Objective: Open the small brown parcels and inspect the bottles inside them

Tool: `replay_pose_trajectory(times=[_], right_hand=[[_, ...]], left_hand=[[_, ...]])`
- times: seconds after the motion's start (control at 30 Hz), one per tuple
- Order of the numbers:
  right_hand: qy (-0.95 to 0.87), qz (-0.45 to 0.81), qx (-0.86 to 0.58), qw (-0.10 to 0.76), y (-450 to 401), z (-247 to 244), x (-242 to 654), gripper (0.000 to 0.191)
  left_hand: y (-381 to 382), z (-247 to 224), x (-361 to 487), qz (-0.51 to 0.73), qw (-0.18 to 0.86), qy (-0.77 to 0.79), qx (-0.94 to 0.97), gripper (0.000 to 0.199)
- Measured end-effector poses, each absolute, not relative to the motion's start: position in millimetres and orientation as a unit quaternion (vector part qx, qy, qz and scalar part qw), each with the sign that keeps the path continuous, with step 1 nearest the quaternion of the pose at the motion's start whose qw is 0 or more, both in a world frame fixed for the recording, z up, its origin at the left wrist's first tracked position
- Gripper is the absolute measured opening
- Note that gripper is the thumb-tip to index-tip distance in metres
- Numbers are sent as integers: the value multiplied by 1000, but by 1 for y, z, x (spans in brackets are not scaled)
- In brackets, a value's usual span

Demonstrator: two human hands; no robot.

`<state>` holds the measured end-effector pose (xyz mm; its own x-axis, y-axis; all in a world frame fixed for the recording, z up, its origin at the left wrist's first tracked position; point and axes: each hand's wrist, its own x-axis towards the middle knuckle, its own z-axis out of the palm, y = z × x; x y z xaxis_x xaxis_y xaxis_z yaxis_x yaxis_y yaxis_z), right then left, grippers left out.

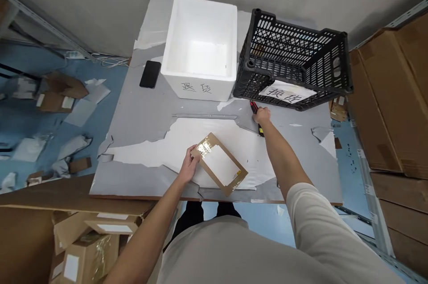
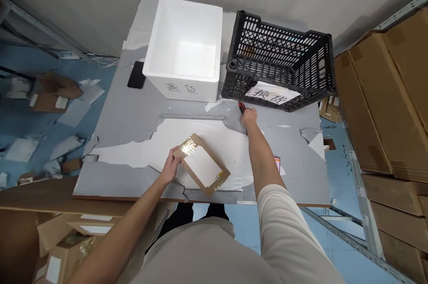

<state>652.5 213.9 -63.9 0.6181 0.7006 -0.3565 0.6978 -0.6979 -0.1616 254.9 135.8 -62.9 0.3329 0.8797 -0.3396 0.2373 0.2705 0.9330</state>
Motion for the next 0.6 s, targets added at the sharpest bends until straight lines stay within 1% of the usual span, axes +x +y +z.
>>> replay_pose_trajectory(times=[0.13, 0.23, 0.3, 0.33, 0.4, 0.43, 0.47, 0.5, 0.53, 0.6], right_hand=[[-336, 233, -912, 34, 215, -52, 658, 55], [-308, 254, -913, 88, 201, -35, 655, 61], [-302, 263, -907, 127, 179, -23, 648, 58], [-300, 276, -900, 156, 162, -17, 642, 53], [-277, 337, -859, 266, 123, -6, 625, 41], [-244, 391, -808, 367, 101, 1, 615, 37], [-197, 444, -739, 467, 78, 7, 604, 37], [-154, 481, -677, 535, 57, 15, 593, 39], [-124, 507, -625, 581, 37, 22, 582, 40], [-96, 541, -559, 621, 5, 38, 564, 43]], left_hand=[[137, -60, 256, 268, 599, 517, 550, 50], [140, -56, 257, 256, 591, 519, 562, 49], [142, -54, 258, 254, 589, 519, 566, 47], [142, -53, 258, 254, 588, 519, 567, 47], [143, -53, 258, 257, 584, 522, 566, 48], [142, -53, 258, 258, 582, 524, 566, 48], [142, -54, 258, 259, 580, 525, 566, 48], [142, -55, 259, 260, 580, 525, 567, 48], [141, -56, 259, 261, 580, 523, 567, 47], [141, -58, 259, 265, 579, 520, 569, 47]])
